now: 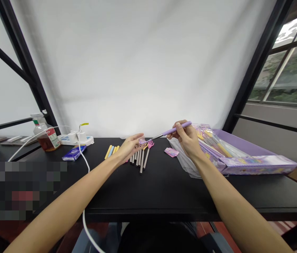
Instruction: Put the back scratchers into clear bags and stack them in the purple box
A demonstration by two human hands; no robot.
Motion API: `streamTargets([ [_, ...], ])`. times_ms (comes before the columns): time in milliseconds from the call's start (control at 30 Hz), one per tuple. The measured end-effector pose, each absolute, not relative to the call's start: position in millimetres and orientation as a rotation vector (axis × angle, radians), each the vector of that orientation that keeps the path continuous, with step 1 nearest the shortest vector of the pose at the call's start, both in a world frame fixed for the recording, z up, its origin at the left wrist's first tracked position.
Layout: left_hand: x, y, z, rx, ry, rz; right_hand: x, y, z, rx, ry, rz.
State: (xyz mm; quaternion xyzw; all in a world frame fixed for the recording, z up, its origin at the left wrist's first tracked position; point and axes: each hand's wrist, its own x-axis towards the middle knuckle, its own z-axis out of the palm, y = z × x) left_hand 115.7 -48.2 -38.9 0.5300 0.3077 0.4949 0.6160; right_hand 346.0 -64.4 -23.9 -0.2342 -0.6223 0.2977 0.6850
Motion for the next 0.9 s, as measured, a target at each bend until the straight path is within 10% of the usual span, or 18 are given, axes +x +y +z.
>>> streamTargets([
  [900,110.9,-32.7,-47.0,1.084,0.766,1.422,342.4,-74.6,-26.9,-0.748,-2.022,0.03],
])
